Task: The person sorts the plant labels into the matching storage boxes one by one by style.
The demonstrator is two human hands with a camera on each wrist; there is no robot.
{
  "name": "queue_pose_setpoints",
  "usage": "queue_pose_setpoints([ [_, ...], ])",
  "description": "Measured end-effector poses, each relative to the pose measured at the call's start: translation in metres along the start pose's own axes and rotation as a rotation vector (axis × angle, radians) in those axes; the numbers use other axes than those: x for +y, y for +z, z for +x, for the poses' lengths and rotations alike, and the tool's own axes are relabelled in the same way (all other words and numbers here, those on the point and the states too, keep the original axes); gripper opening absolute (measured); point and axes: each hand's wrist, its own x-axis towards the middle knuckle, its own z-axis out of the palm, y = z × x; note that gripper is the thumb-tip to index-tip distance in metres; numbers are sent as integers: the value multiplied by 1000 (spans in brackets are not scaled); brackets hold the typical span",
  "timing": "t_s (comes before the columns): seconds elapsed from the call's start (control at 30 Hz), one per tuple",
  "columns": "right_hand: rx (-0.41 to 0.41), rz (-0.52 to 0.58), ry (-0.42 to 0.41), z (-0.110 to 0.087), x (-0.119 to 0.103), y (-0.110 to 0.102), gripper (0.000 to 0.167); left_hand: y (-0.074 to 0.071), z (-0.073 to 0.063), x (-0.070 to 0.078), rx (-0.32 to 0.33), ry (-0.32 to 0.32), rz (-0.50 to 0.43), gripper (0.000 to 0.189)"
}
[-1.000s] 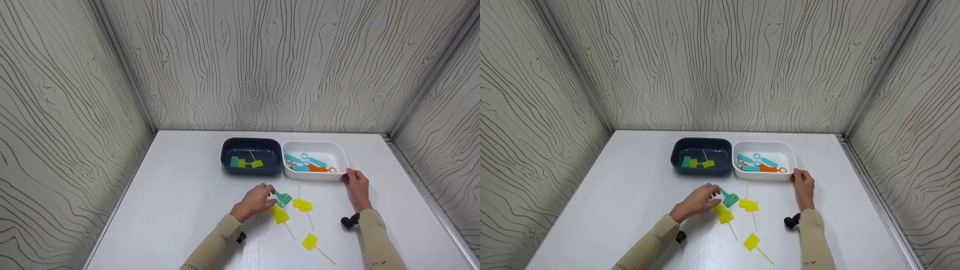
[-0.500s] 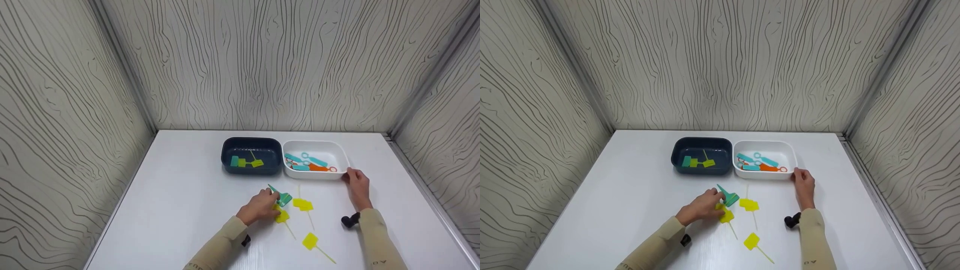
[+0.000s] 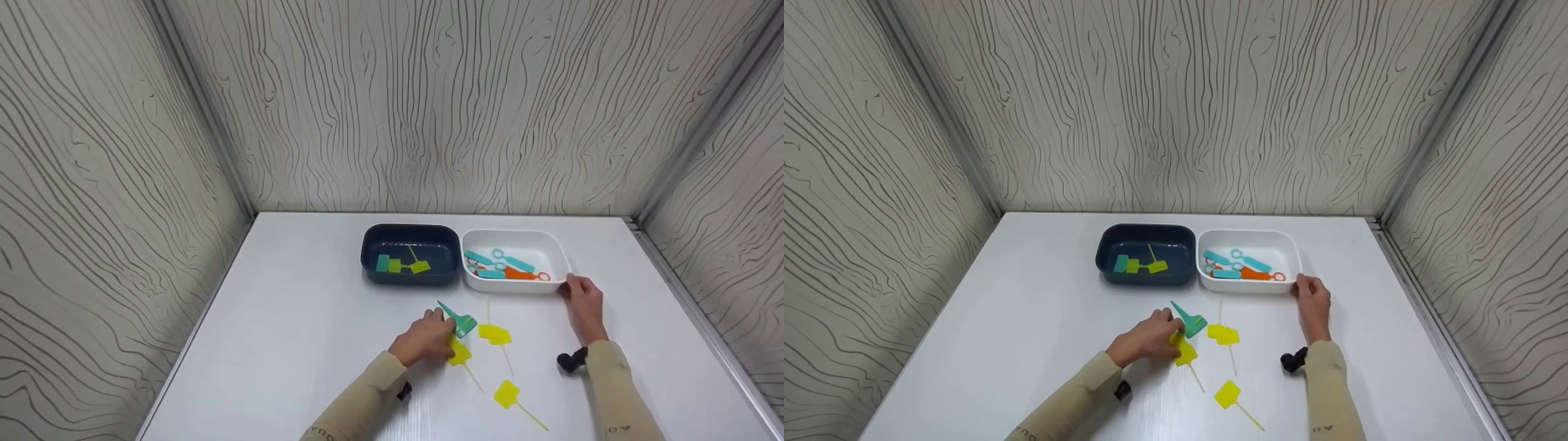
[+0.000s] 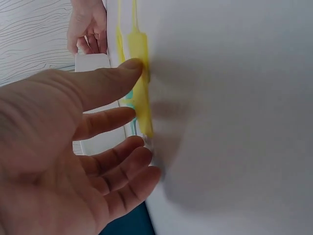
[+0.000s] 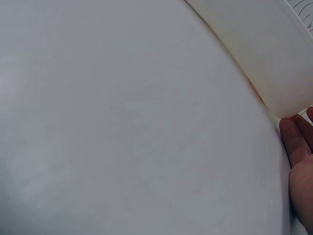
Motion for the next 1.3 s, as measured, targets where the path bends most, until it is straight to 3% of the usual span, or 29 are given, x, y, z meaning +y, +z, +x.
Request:
queue_pose_setpoints([
  [0.2,9,3,-28,-2,1,0,56,-6,-2,1,-8,36,57,32],
  [0.63,-18,-40,-15,-2,0,-1,59,-5,1,-4,-5,42,41,34],
  [0.87,-17,-12,-5,-3,-1,-1,63,-5,1,-8,-9,62,-15,28],
  [1.07,9,-14,-4,-1,0,0,56,-3,1,-12,4,73,-55,22],
  [1.3,11,-31,-5,-1,-1,0,59,-6,0,-22,36,154,-122,8],
])
